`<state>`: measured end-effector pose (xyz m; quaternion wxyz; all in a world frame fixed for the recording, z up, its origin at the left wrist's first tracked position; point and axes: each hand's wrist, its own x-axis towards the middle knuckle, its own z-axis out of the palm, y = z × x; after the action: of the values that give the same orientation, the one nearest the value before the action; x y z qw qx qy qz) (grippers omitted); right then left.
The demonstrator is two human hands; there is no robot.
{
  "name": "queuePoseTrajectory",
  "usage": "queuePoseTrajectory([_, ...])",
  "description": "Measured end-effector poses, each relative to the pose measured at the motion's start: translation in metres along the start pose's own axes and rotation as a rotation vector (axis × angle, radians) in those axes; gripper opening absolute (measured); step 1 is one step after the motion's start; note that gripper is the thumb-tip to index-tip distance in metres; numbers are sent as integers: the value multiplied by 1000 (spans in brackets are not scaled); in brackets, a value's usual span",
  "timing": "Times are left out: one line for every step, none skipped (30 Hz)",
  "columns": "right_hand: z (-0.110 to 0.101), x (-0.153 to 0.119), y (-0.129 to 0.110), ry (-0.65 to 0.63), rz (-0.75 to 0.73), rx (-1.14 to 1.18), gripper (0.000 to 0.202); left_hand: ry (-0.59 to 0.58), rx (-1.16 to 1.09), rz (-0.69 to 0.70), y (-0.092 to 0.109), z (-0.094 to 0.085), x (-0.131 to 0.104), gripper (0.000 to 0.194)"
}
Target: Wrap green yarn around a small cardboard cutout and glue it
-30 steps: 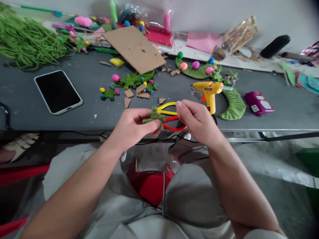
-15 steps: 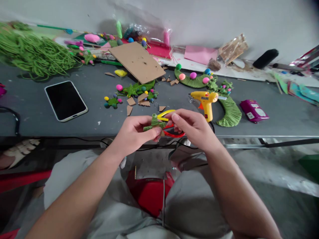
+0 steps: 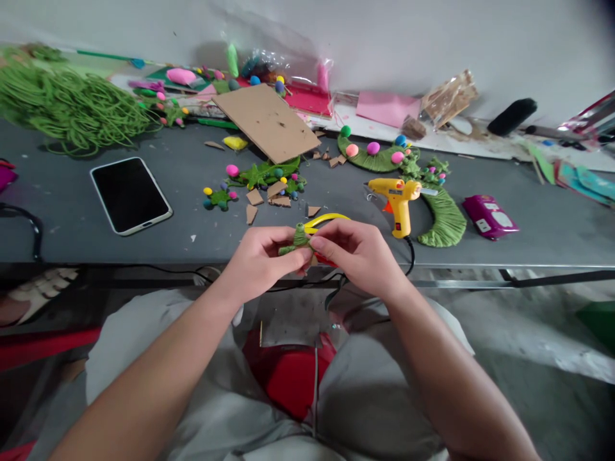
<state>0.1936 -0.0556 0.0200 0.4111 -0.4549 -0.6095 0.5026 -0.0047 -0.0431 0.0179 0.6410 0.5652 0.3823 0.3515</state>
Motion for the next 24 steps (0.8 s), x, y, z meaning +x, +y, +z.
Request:
queuePoseTrajectory([0,0,0,-3,3,0,24,1,0,-1,0,0,0,17])
queuePoseTrajectory([0,0,-1,-5,5,-1,25,2,2,-2,0,0,0,17])
queuePoseTrajectory([0,0,-1,-4,6,-4,26,3,7,-5,-1,0,0,17])
queuePoseTrajectory([0,0,-2,-3,7,-6,27,4,13,-6,-1,0,-1,18])
queuePoseTrajectory([0,0,-2,-1,4,-6,27,3,17,-5,-1,0,-1,17])
queuePoseTrajectory([0,0,-2,0,1,-6,27,2,20,-5,-1,-1,-1,17])
queuePoseTrajectory([0,0,-1,2,-2,-7,27,2,22,-4,-1,-1,-1,17])
queuePoseTrajectory([0,1,-1,3,-4,-9,27,1,23,-4,-1,-1,-1,17])
queuePoseTrajectory([0,1,-1,3,-5,-12,26,-1,21,-3,-1,0,-1,17])
queuePoseTrajectory([0,1,0,2,-5,-15,26,-5,20,-2,-1,0,0,16])
queuePoseTrajectory([0,0,1,2,-3,-18,26,-7,17,0,-1,0,0,16])
queuePoseTrajectory([0,0,1,2,-1,-18,26,-9,15,4,-1,0,0,15])
queuePoseTrajectory([0,0,1,1,0,-15,26,-12,12,7,-1,0,0,15])
queuePoseTrajectory([0,0,1,1,1,-10,26,-14,8,9,-1,0,0,15])
queuePoseTrajectory([0,0,1,2,0,-4,26,-14,3,13,-1,0,0,15])
queuePoseTrajectory([0,0,1,2,0,7,26,-16,-2,14,-1,0,0,15])
queuePoseTrajectory([0,1,1,0,4,27,26,-18,-7,15,-1,-1,0,15])
queuePoseTrajectory([-1,1,1,-6,17,58,26,-19,-11,14,-2,-1,0,15])
queuePoseTrajectory([-1,2,0,-19,40,96,27,-22,-15,12,-2,-2,0,15])
queuePoseTrajectory([-3,3,0,-38,73,141,29,-25,-20,9,-3,-3,0,16])
queuePoseTrajectory([-4,4,0,-62,111,187,30,-29,-29,7,-3,-4,0,16])
queuePoseTrajectory([-6,5,0,-84,148,230,31,-33,-41,5,-4,-4,0,16])
queuePoseTrajectory([-9,6,1,-99,178,267,33,-36,-54,5,-4,-5,0,17])
queuePoseTrajectory([-11,7,2,-106,195,296,35,-38,-65,3,-5,-5,0,17])
